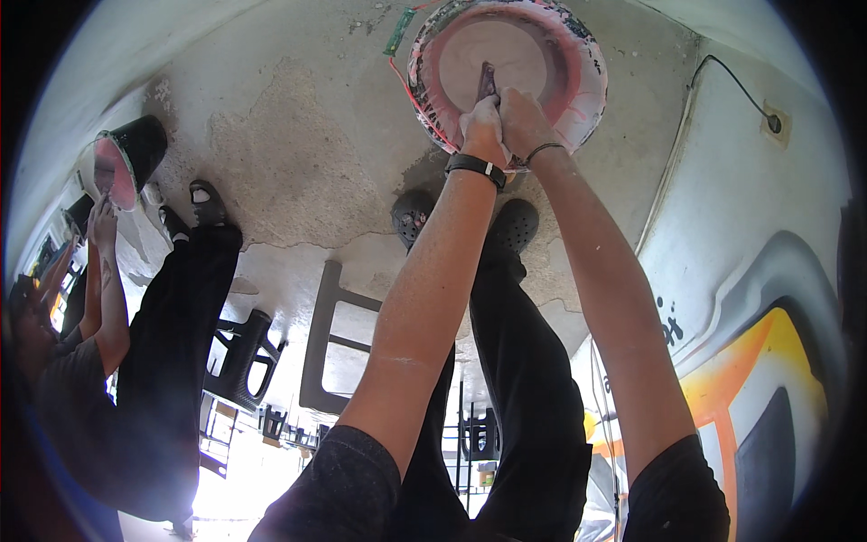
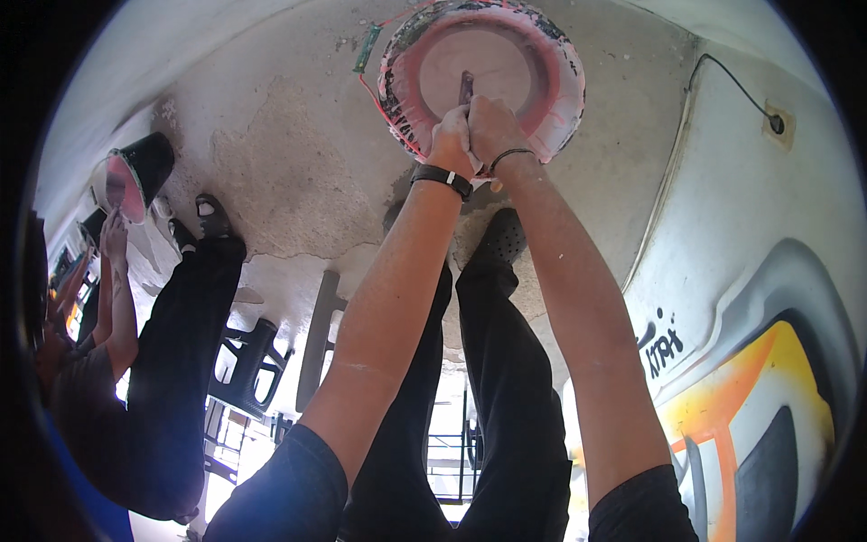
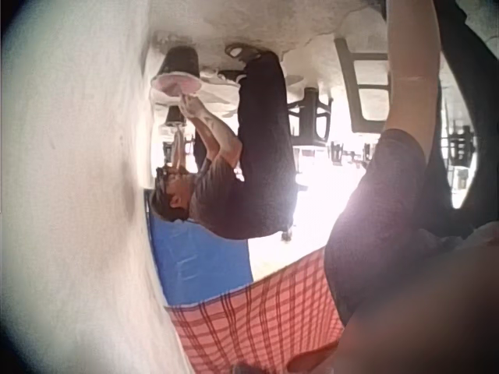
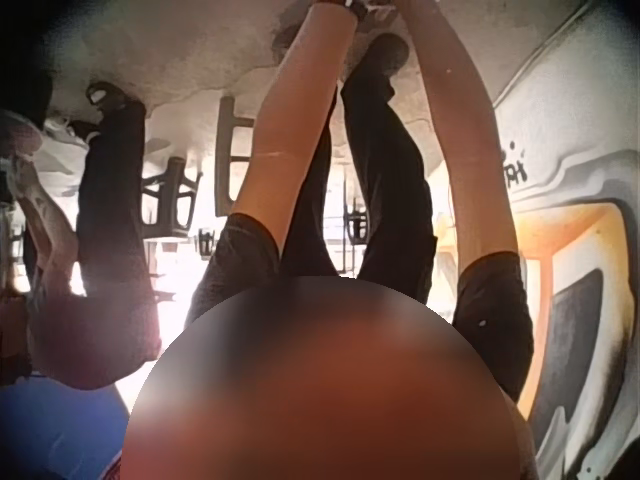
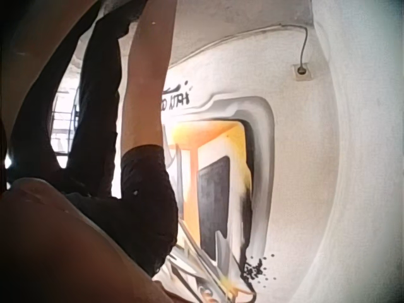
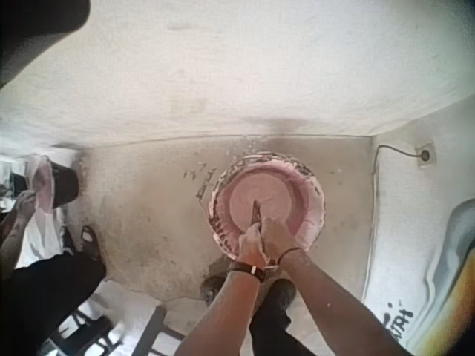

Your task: Painting or priming a section of the ceiling using a brush and paint from a bucket.

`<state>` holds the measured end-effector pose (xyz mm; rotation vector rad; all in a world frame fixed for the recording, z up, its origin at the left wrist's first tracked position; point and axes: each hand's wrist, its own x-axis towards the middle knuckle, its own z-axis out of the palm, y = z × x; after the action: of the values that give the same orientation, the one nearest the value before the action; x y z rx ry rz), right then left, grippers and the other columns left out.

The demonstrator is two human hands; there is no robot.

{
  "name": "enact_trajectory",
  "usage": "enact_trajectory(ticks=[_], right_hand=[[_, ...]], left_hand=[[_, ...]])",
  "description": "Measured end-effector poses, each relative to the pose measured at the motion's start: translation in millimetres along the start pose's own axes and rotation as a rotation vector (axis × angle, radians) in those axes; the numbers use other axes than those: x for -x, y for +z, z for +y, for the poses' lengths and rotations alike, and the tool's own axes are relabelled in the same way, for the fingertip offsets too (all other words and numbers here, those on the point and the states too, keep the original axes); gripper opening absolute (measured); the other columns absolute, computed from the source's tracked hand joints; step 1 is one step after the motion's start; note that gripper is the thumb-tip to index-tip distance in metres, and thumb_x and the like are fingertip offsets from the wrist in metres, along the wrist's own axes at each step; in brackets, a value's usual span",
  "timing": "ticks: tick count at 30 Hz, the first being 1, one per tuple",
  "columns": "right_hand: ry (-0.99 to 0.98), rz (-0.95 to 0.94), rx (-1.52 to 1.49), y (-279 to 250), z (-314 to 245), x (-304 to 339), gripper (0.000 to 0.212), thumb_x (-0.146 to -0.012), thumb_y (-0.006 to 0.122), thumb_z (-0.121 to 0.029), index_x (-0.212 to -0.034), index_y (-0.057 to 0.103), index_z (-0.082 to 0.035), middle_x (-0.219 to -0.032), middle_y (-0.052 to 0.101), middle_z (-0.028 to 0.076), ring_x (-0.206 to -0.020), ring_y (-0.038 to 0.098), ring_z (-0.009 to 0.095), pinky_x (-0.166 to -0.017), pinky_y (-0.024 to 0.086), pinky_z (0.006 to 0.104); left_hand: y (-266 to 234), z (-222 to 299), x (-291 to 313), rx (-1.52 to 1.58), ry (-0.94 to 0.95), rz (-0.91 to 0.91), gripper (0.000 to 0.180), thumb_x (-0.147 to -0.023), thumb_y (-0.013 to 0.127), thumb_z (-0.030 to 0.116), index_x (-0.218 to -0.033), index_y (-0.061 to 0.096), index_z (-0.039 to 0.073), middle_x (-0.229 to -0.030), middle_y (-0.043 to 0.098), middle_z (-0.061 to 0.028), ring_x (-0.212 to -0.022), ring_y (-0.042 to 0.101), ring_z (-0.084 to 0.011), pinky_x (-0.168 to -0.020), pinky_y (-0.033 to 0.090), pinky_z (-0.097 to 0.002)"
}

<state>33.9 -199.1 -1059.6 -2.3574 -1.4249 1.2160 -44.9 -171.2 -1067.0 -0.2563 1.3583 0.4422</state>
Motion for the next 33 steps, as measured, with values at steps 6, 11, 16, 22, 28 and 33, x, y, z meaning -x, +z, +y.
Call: enact_trajectory(ticks=[6,11,16,22,28,33], right_hand=[[-0.145,-0.042,-0.166,-12,6,-1,0.032,-0.085,0.054,-0.017,-0.108,0.061,0.004,-0.096,0.062,0.032,-0.099,0.059,0.047,-0.086,0.046,0.0488],[-0.236,0.09,-0.304,-22,6,-21,0.031,-0.087,0.049,-0.02,-0.106,0.064,0.0,-0.098,0.063,0.03,-0.1,0.06,0.045,-0.089,0.047,0.0505],[0.014,0.128,-0.159,-17,22,-27,0.033,-0.087,0.048,-0.021,-0.108,0.064,-0.001,-0.099,0.064,0.03,-0.1,0.06,0.045,-0.089,0.047,0.05],[0.241,0.176,0.054,-28,21,5,0.026,-0.085,0.055,-0.018,-0.098,0.066,0.002,-0.093,0.066,0.028,-0.096,0.065,0.041,-0.085,0.051,0.0482],[0.103,0.114,0.458,-43,0,4,0.019,-0.084,0.06,-0.018,-0.093,0.065,-0.003,-0.087,0.068,0.023,-0.088,0.069,0.033,-0.074,0.057,0.0399],[-0.114,0.322,0.524,-19,-24,-31,0.02,-0.083,0.062,-0.018,-0.096,0.065,-0.003,-0.087,0.068,0.018,-0.084,0.07,0.033,-0.071,0.058,0.0372]], left_hand=[[10,-8,10,0.058,0.071,0.109,0.023,-0.089,0.056,0.016,-0.102,0.06,-0.003,-0.094,0.064,-0.0125,-0.089,0.065,-0.0242,-0.075,0.054,-0.0391],[25,0,-16,0.024,0.211,0.034,0.025,-0.088,0.058,0.019,-0.099,0.062,-0.003,-0.097,0.065,-0.0122,-0.088,0.065,-0.0247,-0.074,0.054,-0.0392],[46,-5,-31,-0.13,0.193,0.122,0.024,-0.081,0.06,0.011,-0.098,0.063,-0.006,-0.094,0.066,-0.0169,-0.083,0.065,-0.0275,-0.073,0.052,-0.036],[35,-30,-46,-0.167,-0.066,-0.189,0.021,-0.087,0.054,0.015,-0.096,0.064,-0.001,-0.095,0.067,-0.0143,-0.085,0.065,-0.0254,-0.076,0.052,-0.0359],[23,-37,-60,0.107,-0.218,-0.6,0.026,-0.094,0.044,0.021,-0.092,0.064,0.004,-0.091,0.067,-0.0087,-0.084,0.063,-0.0226,-0.08,0.05,-0.0347],[12,5,-100,-0.064,0.267,-0.728,0.025,-0.096,0.042,0.022,-0.098,0.061,0.006,-0.099,0.067,-0.0096,-0.093,0.063,-0.0252,-0.084,0.05,-0.0375]])
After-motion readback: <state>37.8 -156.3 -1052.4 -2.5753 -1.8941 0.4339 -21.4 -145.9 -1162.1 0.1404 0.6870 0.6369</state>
